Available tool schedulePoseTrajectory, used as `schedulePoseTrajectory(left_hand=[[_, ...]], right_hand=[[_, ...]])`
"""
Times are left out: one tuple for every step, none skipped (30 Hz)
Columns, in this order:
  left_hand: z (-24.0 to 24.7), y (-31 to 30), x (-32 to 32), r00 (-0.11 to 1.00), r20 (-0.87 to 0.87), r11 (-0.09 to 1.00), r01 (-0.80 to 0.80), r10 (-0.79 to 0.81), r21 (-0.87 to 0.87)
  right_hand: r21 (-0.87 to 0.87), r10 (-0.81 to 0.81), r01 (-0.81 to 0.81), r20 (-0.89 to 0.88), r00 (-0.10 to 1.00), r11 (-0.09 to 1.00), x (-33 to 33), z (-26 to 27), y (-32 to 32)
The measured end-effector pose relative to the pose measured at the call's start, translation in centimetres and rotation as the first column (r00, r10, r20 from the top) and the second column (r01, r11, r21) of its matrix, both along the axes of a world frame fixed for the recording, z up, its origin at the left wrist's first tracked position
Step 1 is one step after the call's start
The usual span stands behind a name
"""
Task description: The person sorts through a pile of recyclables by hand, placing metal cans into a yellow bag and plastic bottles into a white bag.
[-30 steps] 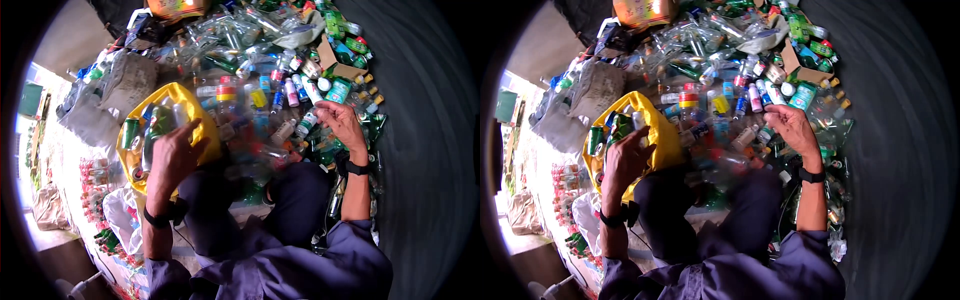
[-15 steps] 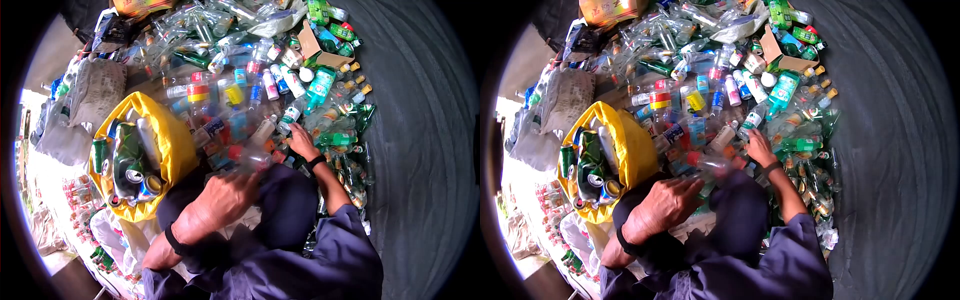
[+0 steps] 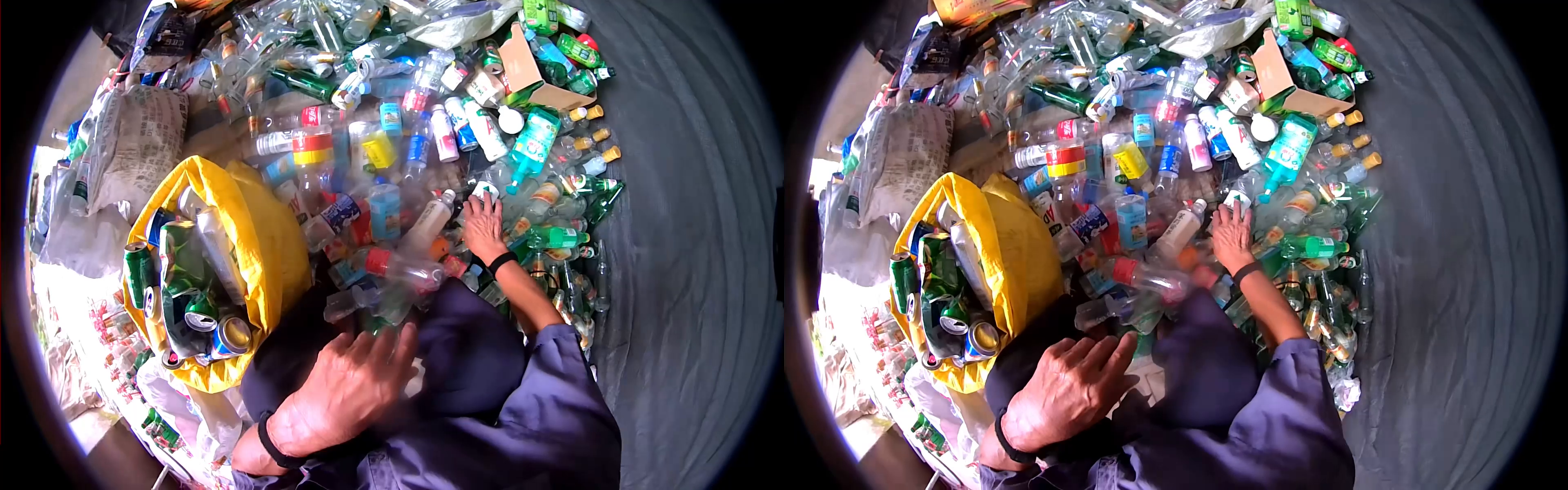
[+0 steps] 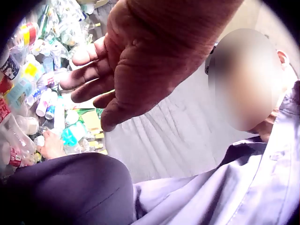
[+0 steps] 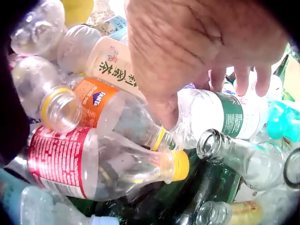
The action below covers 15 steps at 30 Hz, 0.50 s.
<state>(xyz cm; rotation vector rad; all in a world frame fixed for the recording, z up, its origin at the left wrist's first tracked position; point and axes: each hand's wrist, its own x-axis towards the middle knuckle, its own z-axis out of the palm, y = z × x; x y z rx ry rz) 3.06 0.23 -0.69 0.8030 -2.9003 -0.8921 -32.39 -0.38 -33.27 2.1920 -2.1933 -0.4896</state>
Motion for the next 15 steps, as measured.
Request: schedulePoseTrajectory(left_hand=[[0.1, 0.0, 0.1, 1.000, 0.017, 1.000, 0.009, -0.009, -0.004], [0.1, -0.1, 0.3, 1.000, 0.018, 1.000, 0.008, -0.008, 0.003], [0.1, -0.1, 0.4, 1.000, 0.019, 1.000, 0.021, -0.021, -0.001], [0.1, -0.1, 0.5, 0.999, 0.018, 0.999, 0.035, -0.035, -0.005], [0.1, -0.1, 0.7, 0.999, 0.009, 0.999, 0.034, -0.034, -0.014], [0.2, -0.2, 0.8, 0.999, 0.008, 0.999, 0.032, -0.032, -0.010], [0.4, -0.3, 0.9, 0.998, 0.042, 0.999, 0.038, -0.038, 0.001], [0.5, -0.4, 1.1, 0.996, 0.076, 0.999, 0.044, -0.045, 0.013], [0.3, -0.5, 1.3, 0.996, 0.073, 0.999, 0.044, -0.045, 0.023], [0.3, -0.5, 1.5, 0.995, 0.085, 0.998, 0.057, -0.057, 0.001], [0.3, -0.4, 1.7, 0.993, 0.096, 0.997, 0.072, -0.069, -0.023], [0.1, -0.4, 1.9, 0.993, 0.096, 0.997, 0.072, -0.070, -0.018], [0.0, -0.3, 1.9, 0.996, 0.064, 0.998, 0.058, -0.056, -0.029], [-0.2, -0.2, 2.0, 0.999, 0.031, 0.998, 0.043, -0.042, -0.038], [-0.1, -0.3, 1.9, 0.999, 0.032, 0.999, 0.042, -0.041, -0.030]], right_hand=[[-0.008, -0.017, 0.017, 0.021, 1.000, 1.000, -0.1, 0.3, 0.0], [-0.014, -0.035, 0.035, 0.044, 0.998, 0.999, -0.2, 0.6, 0.2], [-0.002, -0.050, 0.050, 0.088, 0.995, 0.999, -0.1, 1.9, 0.3], [0.006, -0.049, 0.048, 0.087, 0.995, 0.999, -0.2, 1.9, 0.7], [-0.013, -0.034, 0.035, 0.100, 0.994, 0.999, -0.6, 1.8, 0.9], [-0.034, -0.018, 0.022, 0.112, 0.994, 0.999, -0.6, 2.0, 0.9], [-0.038, -0.003, 0.007, 0.096, 0.995, 0.999, -0.5, 2.2, 1.0], [-0.033, -0.003, 0.006, 0.094, 0.996, 0.999, -0.5, 2.2, 0.8], [-0.042, 0.027, -0.024, 0.075, 0.997, 0.999, -0.6, 2.0, 0.7], [-0.054, 0.056, -0.053, 0.059, 0.997, 0.997, -0.6, 2.0, 0.6], [-0.048, 0.056, -0.053, 0.060, 0.997, 0.997, -0.8, 2.0, 0.4], [-0.025, 0.052, -0.049, 0.110, 0.993, 0.998, -0.9, 2.2, -0.1], [0.000, 0.047, -0.047, 0.160, 0.986, 0.999, -1.2, 2.3, -0.4], [0.008, 0.046, -0.048, 0.160, 0.986, 0.999, -1.5, 2.3, -0.6], [-0.044, 0.125, -0.119, 0.167, 0.978, 0.992, -1.8, 2.2, -0.7]])
